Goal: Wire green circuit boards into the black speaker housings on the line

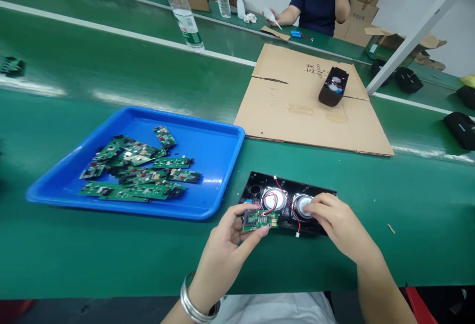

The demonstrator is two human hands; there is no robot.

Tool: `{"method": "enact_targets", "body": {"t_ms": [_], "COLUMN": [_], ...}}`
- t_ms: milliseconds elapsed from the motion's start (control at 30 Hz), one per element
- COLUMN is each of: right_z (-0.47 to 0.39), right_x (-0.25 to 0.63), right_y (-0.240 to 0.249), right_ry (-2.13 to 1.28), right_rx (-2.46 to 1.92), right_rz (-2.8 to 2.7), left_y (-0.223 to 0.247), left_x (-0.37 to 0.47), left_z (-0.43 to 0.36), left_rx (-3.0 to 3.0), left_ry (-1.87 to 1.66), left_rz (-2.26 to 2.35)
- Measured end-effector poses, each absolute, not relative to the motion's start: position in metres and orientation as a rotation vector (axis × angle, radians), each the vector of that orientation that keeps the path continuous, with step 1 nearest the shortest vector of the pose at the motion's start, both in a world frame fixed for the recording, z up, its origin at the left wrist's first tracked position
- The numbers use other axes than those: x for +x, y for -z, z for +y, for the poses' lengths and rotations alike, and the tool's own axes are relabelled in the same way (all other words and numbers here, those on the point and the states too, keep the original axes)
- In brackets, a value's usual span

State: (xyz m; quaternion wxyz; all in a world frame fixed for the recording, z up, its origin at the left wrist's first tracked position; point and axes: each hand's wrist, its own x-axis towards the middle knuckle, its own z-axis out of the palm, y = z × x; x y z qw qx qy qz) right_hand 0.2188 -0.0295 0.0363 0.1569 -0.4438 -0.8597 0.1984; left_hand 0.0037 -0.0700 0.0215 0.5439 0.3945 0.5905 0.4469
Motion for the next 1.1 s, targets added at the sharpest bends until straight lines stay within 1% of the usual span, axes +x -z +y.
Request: {"method": "enact_targets", "body": {"t_ms": [133, 267, 400, 500, 667, 833, 1000, 1100], "right_z": [-0.03, -0.027, -0.024, -0.026, -0.029, -0.029, -0.028, -0.03], "right_x": [0.213, 0.202, 0.19, 0.18, 0.17, 0.171, 0.171, 0.169], "right_y": [-0.037, -0.028, -0.018, -0.014, -0.009, -0.006, -0.008, -0.009], "right_ry": [-0.655, -0.698, -0.566, -0.448, -0.261, -0.259, -0.362, -0.307], "right_rx": [-1.105, -1.026, -1.048, -1.113, -1.175, -1.162, -1.172, -1.211], "right_rz": [-2.605, -2.52, -2.314, -2.369, -2.478, -2.468, -2.442, -2.419], "left_y": [-0.02, -0.02, -0.019, -0.018, -0.017, -0.014, -0.006, -0.002], "left_x": [0.004, 0.007, 0.014, 0.018, 0.018, 0.016, 0.012, 0.012], "left_z": [-0.069, -0.07, -0.071, -0.071, -0.071, -0.07, -0.066, -0.065], "left_rx": [0.936, 0.969, 1.12, 1.242, 1.368, 1.427, 1.527, 1.534], "left_ry": [-1.054, -1.042, -1.092, -1.114, -1.036, -1.038, -1.086, -1.154], "left_rz": [1.42, 1.441, 1.561, 1.61, 1.654, 1.633, 1.541, 1.485]}}
